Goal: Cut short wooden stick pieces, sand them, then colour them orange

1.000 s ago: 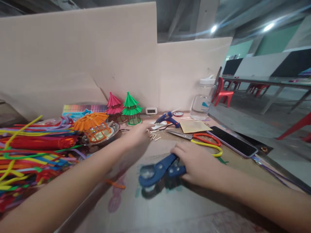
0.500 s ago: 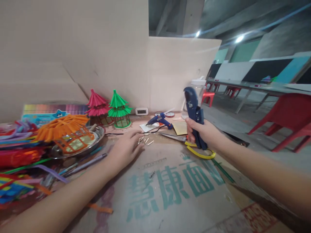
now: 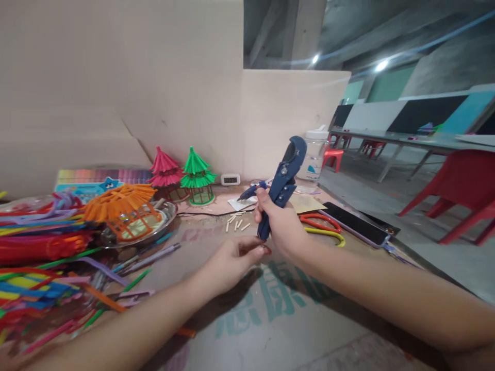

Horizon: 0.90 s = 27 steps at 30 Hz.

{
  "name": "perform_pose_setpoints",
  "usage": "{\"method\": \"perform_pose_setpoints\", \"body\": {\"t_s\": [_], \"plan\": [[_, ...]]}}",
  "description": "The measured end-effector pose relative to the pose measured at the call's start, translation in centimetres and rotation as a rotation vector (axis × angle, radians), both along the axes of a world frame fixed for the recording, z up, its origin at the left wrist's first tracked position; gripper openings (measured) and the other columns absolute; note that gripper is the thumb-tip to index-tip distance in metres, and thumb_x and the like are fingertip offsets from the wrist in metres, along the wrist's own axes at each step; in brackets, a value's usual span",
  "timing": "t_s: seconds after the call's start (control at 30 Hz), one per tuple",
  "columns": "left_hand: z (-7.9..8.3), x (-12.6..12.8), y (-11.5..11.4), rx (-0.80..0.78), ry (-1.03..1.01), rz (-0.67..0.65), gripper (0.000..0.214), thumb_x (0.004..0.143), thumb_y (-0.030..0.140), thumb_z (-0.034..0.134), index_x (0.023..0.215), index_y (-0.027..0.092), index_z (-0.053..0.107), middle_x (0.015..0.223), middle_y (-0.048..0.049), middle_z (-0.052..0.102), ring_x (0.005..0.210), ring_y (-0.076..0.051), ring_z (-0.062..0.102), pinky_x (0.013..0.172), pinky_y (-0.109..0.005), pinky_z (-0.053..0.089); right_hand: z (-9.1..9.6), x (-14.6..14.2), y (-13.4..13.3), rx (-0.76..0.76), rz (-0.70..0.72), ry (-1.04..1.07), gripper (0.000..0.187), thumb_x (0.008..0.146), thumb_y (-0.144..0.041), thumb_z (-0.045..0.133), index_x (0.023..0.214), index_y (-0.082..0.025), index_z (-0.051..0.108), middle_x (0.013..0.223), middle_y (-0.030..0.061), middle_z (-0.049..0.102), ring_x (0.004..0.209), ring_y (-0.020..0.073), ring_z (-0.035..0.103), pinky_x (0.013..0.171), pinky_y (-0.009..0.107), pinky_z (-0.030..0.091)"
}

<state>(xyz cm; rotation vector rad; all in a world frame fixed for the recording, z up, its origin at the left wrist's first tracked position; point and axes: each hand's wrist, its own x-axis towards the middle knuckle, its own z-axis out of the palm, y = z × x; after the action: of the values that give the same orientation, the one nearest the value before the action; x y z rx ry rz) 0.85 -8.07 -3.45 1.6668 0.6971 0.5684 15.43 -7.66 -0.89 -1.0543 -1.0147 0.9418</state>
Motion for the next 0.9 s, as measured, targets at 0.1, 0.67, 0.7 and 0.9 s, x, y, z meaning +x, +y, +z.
{"method": "perform_pose_setpoints", "body": {"t_s": [0.1, 0.67, 0.7, 0.9], "plan": [[-0.4, 0.0, 0.2, -0.216, -0.131, -0.005, 0.046, 0.081, 0.053, 0.075, 0.106, 0.014, 0.074, 0.106, -0.0116, 0.075, 0.096, -0.022, 0.066, 0.087, -0.032, 0.047, 0.5, 0.1, -1.0, 0.06, -0.008, -0.139, 0.057, 0.082, -0.074, 0.061, 0.065, -0.021, 0.054, 0.059, -0.0022, 0.055, 0.05, 0.0114, 0.047, 0.046, 0.025, 0.039], [0.5, 0.1, -0.5, -0.231, -0.075, -0.016, 0.064, 0.08, 0.058, 0.077, 0.129, 0.018, 0.064, 0.125, -0.0151, 0.069, 0.09, -0.018, 0.063, 0.081, -0.031, 0.048, 1.4, 4.9, -1.3, 0.11, 0.026, 0.08, 0.056, 0.08, -0.072, 0.066, 0.061, -0.024, 0.047, 0.043, -0.0045, 0.046, 0.044, 0.0135, 0.047, 0.051, 0.029, 0.043], [0.3, 0.1, -0.6, -0.225, -0.077, -0.027, 0.068, 0.08, 0.058, 0.077, 0.133, 0.019, 0.062, 0.13, -0.0157, 0.066, 0.09, -0.017, 0.062, 0.08, -0.031, 0.048, 1.3, 4.5, -1.1, 0.087, 0.025, 0.098, 0.058, 0.078, -0.074, 0.067, 0.059, -0.024, 0.046, 0.041, -0.0049, 0.045, 0.042, 0.0131, 0.046, 0.05, 0.029, 0.042], [0.5, 0.2, -1.1, -0.31, -0.099, -0.034, 0.063, 0.074, 0.064, 0.08, 0.117, 0.018, 0.073, 0.122, -0.0149, 0.071, 0.088, -0.017, 0.062, 0.079, -0.03, 0.046, 0.7, 2.3, -1.0, 0.097, 0.032, 0.065, 0.058, 0.076, -0.071, 0.071, 0.055, -0.021, 0.051, 0.047, -0.0024, 0.052, 0.052, 0.0138, 0.056, 0.057, 0.028, 0.047]]}}
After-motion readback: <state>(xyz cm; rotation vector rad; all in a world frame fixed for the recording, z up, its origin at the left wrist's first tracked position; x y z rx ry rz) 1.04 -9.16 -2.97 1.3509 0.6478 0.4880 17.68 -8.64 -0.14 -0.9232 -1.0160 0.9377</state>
